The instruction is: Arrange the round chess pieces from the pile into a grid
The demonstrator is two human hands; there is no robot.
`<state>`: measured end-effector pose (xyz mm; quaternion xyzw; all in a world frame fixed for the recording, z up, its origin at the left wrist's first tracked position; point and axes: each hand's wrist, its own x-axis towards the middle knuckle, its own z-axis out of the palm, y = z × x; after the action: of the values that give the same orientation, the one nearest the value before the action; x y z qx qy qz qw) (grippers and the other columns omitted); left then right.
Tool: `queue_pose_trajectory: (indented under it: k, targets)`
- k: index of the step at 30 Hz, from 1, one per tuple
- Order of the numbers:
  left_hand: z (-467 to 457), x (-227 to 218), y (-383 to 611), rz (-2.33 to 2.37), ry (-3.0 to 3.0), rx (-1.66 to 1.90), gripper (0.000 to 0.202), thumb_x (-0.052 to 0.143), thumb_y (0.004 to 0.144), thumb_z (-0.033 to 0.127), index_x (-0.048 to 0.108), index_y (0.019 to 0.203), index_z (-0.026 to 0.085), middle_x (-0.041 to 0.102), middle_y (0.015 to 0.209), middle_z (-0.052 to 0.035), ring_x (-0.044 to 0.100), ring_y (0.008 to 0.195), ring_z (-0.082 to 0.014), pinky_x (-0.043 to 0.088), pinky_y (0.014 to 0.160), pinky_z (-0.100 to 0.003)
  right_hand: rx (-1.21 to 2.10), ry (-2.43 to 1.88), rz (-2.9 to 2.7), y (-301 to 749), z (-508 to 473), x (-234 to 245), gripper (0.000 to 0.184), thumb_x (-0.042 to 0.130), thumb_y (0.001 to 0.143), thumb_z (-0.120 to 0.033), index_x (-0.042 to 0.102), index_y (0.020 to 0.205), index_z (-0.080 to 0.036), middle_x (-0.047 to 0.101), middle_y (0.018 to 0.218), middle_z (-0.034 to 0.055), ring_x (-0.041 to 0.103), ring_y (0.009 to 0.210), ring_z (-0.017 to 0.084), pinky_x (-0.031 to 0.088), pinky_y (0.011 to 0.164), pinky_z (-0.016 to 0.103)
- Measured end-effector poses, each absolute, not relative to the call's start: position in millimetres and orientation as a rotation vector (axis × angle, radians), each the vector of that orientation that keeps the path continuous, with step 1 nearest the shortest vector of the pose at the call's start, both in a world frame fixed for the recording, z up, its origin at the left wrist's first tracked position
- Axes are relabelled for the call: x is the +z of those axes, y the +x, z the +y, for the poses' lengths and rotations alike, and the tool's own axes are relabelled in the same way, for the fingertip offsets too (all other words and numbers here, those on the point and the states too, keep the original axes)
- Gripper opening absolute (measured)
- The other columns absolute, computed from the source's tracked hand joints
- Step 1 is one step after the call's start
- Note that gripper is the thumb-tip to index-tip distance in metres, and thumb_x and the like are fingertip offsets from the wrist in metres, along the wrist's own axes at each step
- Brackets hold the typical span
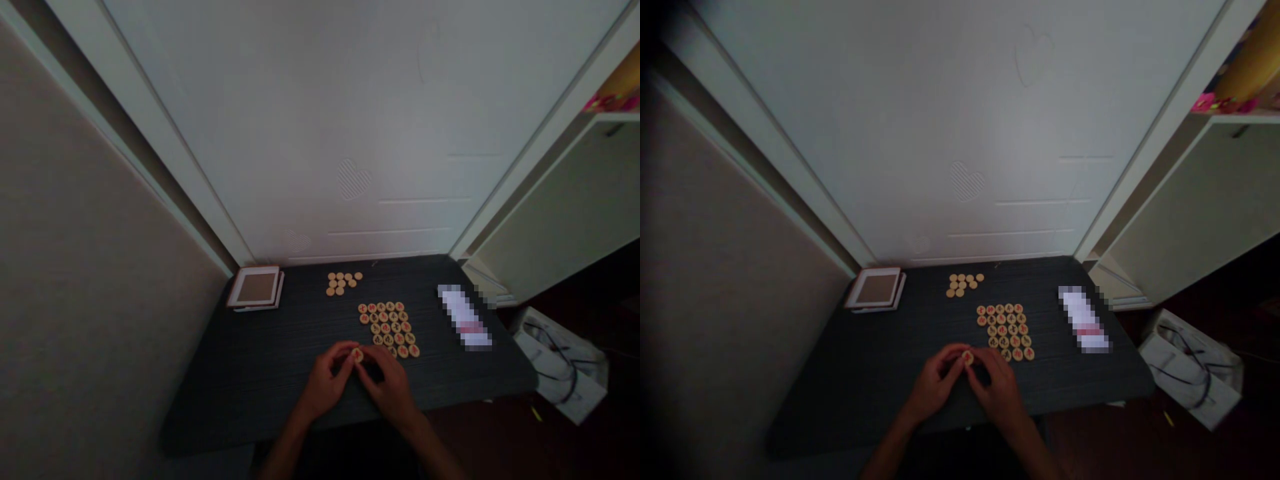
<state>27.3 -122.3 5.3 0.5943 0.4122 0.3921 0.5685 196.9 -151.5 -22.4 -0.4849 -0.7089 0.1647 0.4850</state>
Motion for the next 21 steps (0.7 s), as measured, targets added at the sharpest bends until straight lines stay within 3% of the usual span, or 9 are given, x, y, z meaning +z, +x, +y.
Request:
queue_pose_trajectory:
  k: [10, 21]
  targets:
    - [-121.8, 1.4, 30.2, 1.008, 1.406, 0.946, 0.018, 0.069, 0.089, 0.033, 0.064, 0.102, 0.020, 0.075, 0.094, -0.0037, 0.073, 0.090, -0.0207, 0.056, 0.085, -0.030, 0.359, -1.166, -1.800, 198.8, -153.1, -32.8, 0.029, 0.060, 0.094, -0.019, 0.062, 0.122, -0.026, 0.071, 0.107, 0.0066, 0.069, 0.098, 0.022, 0.059, 0.086, 0.037]
    - [-120.9, 4.4, 27.1, 1.039, 1.459, 0.920, 0.017, 0.061, 0.096, 0.034, 0.069, 0.101, 0.020, 0.074, 0.097, -0.0040, 0.071, 0.092, -0.0195, 0.054, 0.085, -0.028, 0.333, -1.176, -1.814, 196.8, -154.7, -27.9, 0.026, 0.061, 0.095, -0.020, 0.062, 0.120, -0.024, 0.072, 0.104, 0.0072, 0.069, 0.095, 0.022, 0.059, 0.084, 0.037]
